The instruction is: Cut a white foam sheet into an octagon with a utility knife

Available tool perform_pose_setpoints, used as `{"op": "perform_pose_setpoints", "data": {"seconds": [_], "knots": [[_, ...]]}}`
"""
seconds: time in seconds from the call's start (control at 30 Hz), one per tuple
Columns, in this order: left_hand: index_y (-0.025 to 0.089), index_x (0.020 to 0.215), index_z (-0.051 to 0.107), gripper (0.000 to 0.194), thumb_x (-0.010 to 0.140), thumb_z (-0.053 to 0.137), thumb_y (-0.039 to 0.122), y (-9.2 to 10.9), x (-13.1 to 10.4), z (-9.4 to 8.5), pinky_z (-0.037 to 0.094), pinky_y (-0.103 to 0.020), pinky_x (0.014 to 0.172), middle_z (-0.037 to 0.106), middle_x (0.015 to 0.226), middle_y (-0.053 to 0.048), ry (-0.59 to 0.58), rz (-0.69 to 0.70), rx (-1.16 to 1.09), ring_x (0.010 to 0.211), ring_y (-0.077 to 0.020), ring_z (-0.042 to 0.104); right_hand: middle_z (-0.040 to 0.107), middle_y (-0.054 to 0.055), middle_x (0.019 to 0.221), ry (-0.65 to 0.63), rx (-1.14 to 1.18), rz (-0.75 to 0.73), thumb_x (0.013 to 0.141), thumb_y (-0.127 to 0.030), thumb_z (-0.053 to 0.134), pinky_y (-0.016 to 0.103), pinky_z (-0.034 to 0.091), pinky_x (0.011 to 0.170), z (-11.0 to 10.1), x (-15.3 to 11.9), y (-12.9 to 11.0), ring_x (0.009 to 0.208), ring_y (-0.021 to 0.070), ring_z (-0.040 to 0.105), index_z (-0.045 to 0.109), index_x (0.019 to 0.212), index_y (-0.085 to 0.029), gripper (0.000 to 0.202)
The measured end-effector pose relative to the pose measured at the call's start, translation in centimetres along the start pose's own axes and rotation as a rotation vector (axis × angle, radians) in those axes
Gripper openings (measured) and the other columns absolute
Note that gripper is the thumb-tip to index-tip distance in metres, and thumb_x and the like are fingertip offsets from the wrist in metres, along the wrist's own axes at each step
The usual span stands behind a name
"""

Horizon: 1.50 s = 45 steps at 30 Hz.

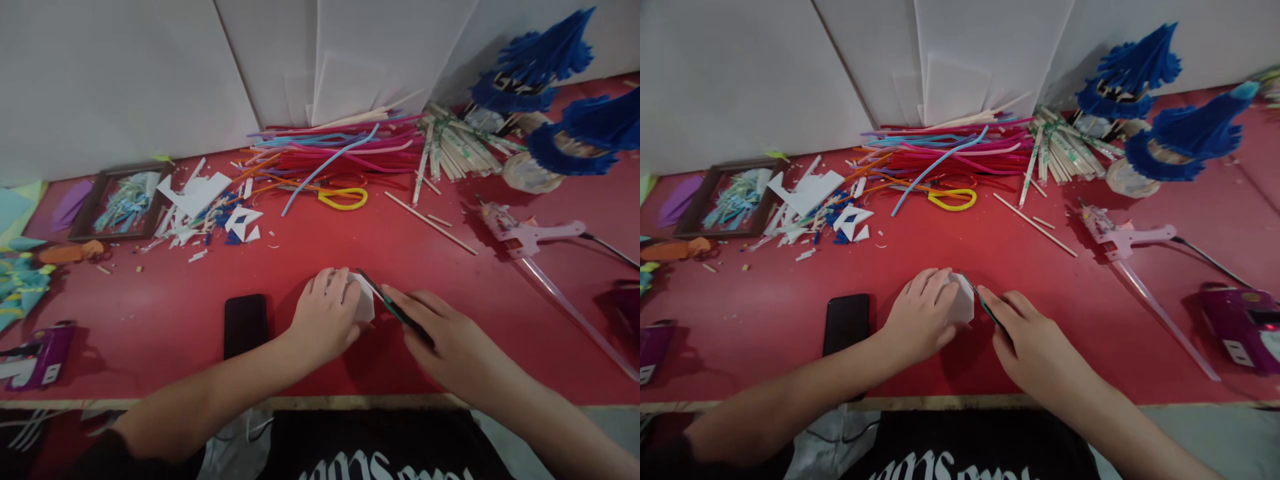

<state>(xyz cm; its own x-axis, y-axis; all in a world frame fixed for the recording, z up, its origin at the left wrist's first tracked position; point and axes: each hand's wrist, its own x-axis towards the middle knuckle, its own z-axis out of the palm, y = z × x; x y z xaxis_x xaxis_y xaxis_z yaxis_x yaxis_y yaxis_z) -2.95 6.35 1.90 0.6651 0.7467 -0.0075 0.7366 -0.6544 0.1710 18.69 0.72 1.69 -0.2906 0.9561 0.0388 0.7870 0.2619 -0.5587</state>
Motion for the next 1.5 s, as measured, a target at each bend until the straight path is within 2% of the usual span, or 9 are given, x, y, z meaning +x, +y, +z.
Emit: {"op": "perform_pose_setpoints", "data": {"seconds": [0.2, 0.47, 0.73, 0.97, 1.07, 1.2, 1.27, 1.33, 1.5], "knots": [[0.013, 0.128, 0.06, 0.059, 0.081, 0.084, 0.038, 0.0, 0.0, 0.0, 0.057, -0.05, 0.099, 0.061, 0.142, -0.02, -0.002, -0.004, 0.0, 0.125, -0.036, 0.059, 0.073, 0.015, 0.113, -0.057, -0.024, 0.005, 0.092, -0.014, 0.043, 0.035, 0.063, 0.068, 0.1, 0.6, 0.2, 0.087, 0.0232, 0.076, 0.061, 0.142, -0.015, 0.053], [0.012, 0.127, 0.061, 0.061, 0.079, 0.087, 0.038, -0.1, -0.1, 0.3, 0.056, -0.049, 0.101, 0.062, 0.141, -0.02, 0.026, -0.001, 0.003, 0.125, -0.0355, 0.06, 0.072, 0.013, 0.117, -0.086, -0.074, 0.041, 0.091, -0.014, 0.045, 0.039, 0.064, 0.073, 0.2, 0.3, 0.4, 0.089, 0.0238, 0.075, 0.06, 0.146, -0.025, 0.058], [0.013, 0.127, 0.062, 0.06, 0.08, 0.086, 0.042, -0.1, -0.2, 0.9, 0.056, -0.049, 0.099, 0.063, 0.139, -0.019, 0.065, 0.005, 0.031, 0.124, -0.0358, 0.061, 0.072, 0.015, 0.115, -0.107, -0.079, 0.054, 0.091, -0.014, 0.042, 0.036, 0.063, 0.065, 0.5, 0.7, 0.0, 0.079, 0.0219, 0.074, 0.062, 0.144, -0.019, 0.057], [0.01, 0.127, 0.063, 0.064, 0.084, 0.081, 0.055, -0.5, -0.5, 1.7, 0.056, -0.047, 0.099, 0.065, 0.137, -0.02, 0.095, -0.004, 0.062, 0.125, -0.0362, 0.06, 0.073, 0.013, 0.115, -0.095, -0.028, 0.086, 0.092, -0.016, 0.043, 0.035, 0.064, 0.067, -0.1, -2.7, 0.2, 0.087, 0.0236, 0.077, 0.061, 0.147, -0.024, 0.058], [0.009, 0.128, 0.061, 0.071, 0.086, 0.075, 0.063, -0.7, -0.6, 1.2, 0.055, -0.05, 0.1, 0.063, 0.138, -0.022, 0.066, -0.028, 0.062, 0.125, -0.0377, 0.059, 0.074, 0.014, 0.115, -0.07, 0.009, 0.093, 0.094, -0.015, 0.041, 0.034, 0.065, 0.07, -0.5, -4.2, 0.4, 0.091, 0.0231, 0.078, 0.061, 0.145, -0.023, 0.056], [0.008, 0.13, 0.058, 0.072, 0.087, 0.073, 0.064, -0.6, 0.4, -0.7, 0.051, -0.053, 0.104, 0.062, 0.134, -0.022, -0.043, -0.077, 0.002, 0.126, -0.0391, 0.055, 0.077, 0.011, 0.112, 0.005, 0.051, 0.037, 0.097, -0.017, 0.043, 0.032, 0.065, 0.08, -1.2, -4.5, 0.5, 0.098, 0.0215, 0.078, 0.063, 0.139, -0.023, 0.047], [0.008, 0.132, 0.058, 0.063, 0.094, 0.068, 0.057, -0.5, 1.5, -1.5, 0.049, -0.051, 0.104, 0.061, 0.134, -0.021, -0.106, -0.119, -0.036, 0.126, -0.038, 0.054, 0.077, 0.011, 0.112, 0.086, 0.056, 0.018, 0.099, -0.019, 0.046, 0.031, 0.064, 0.08, -1.5, -4.1, 0.5, 0.097, 0.0211, 0.078, 0.063, 0.138, -0.024, 0.043], [0.012, 0.128, 0.061, 0.041, 0.1, 0.063, 0.043, -0.7, 3.1, -1.9, 0.051, -0.046, 0.099, 0.062, 0.133, -0.017, -0.169, -0.125, -0.056, 0.122, -0.0345, 0.057, 0.077, 0.011, 0.112, 0.162, 0.059, 0.036, 0.1, -0.021, 0.048, 0.028, 0.064, 0.075, -1.7, -3.7, 0.6, 0.092, 0.0205, 0.078, 0.062, 0.14, -0.025, 0.042], [0.018, 0.106, 0.069, 0.011, 0.099, 0.063, 0.023, -1.6, 6.4, -2.0, 0.052, -0.035, 0.08, 0.068, 0.106, -0.008, -0.25, -0.058, -0.088, 0.099, -0.026, 0.064, 0.076, 0.009, 0.11, 0.225, 0.076, 0.08, 0.099, -0.024, 0.052, 0.027, 0.062, 0.069, -1.9, -3.2, 0.8, 0.09, 0.0208, 0.077, 0.06, 0.143, -0.029, 0.044]]}}
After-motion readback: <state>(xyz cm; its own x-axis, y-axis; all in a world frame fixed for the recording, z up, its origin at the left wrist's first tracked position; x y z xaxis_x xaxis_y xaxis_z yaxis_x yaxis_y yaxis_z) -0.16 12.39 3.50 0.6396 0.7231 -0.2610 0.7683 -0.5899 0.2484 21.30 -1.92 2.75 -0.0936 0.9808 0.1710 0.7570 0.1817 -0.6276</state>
